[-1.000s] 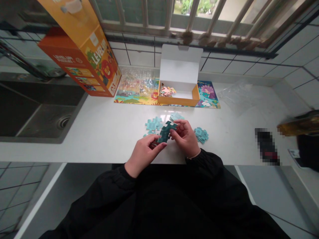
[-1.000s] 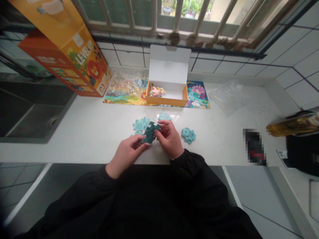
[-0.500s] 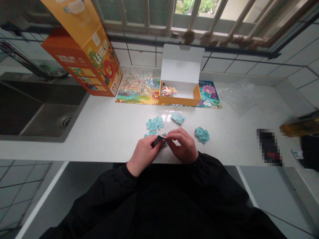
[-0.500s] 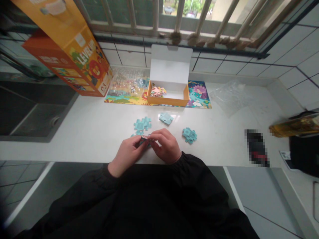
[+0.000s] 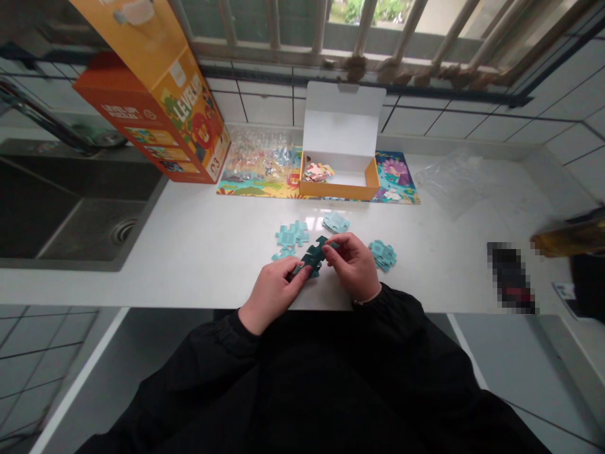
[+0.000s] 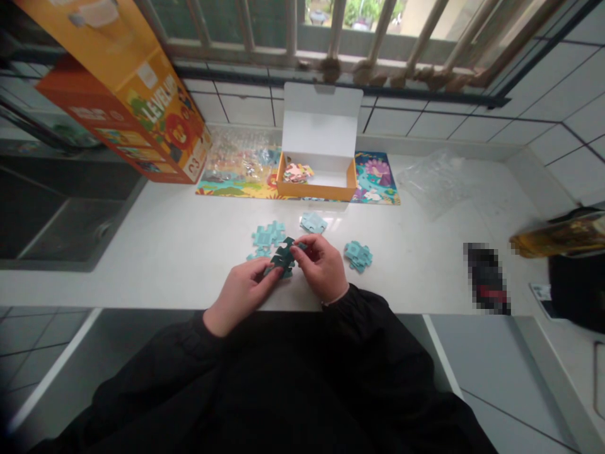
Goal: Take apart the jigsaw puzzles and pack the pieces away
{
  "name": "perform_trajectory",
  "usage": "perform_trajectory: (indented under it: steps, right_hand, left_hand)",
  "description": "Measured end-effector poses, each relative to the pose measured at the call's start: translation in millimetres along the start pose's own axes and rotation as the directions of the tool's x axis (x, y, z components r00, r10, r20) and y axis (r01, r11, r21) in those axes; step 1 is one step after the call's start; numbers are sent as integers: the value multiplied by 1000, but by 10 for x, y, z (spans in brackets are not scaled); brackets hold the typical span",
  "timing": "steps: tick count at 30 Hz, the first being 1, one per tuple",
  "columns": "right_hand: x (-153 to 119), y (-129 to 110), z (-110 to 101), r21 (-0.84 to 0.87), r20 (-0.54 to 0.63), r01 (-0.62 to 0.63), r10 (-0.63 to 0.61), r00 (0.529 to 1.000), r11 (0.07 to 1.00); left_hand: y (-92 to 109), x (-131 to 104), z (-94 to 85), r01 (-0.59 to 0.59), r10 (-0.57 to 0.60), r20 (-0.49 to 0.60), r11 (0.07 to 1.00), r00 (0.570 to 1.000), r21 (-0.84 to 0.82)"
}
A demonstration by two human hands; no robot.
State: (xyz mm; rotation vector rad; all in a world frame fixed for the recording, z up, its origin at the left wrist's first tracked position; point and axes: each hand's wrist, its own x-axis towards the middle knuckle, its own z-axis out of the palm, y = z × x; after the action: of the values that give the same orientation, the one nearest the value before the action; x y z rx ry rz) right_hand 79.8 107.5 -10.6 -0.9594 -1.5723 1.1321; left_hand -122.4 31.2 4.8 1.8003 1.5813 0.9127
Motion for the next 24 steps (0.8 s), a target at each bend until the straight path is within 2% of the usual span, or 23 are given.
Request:
perform_trajectory:
  steps: [6, 13, 19, 22, 24]
  right_hand:
    - [-33, 15, -6, 15, -3, 120, -120, 993, 993]
    - [-11, 3, -18, 39, 25, 202, -203, 979, 979]
    - [4, -82, -47, 157, 213, 268, -298, 930, 950]
    - [-6, -85, -42, 154, 188, 253, -280, 941, 955]
    - [-6, -67, -36, 160, 129, 223, -244, 961, 962]
  left_hand:
    - [34, -9, -39, 8, -9, -20, 998, 1000, -55]
    - [38, -14, -48, 56, -60, -48, 995, 997, -88]
    - [25, -23, -43, 65, -71, -48, 989, 996, -134]
    - [30, -21, -46, 70, -75, -37, 989, 996, -134]
    - [24, -20, -51, 68, -75, -50, 990, 996, -124]
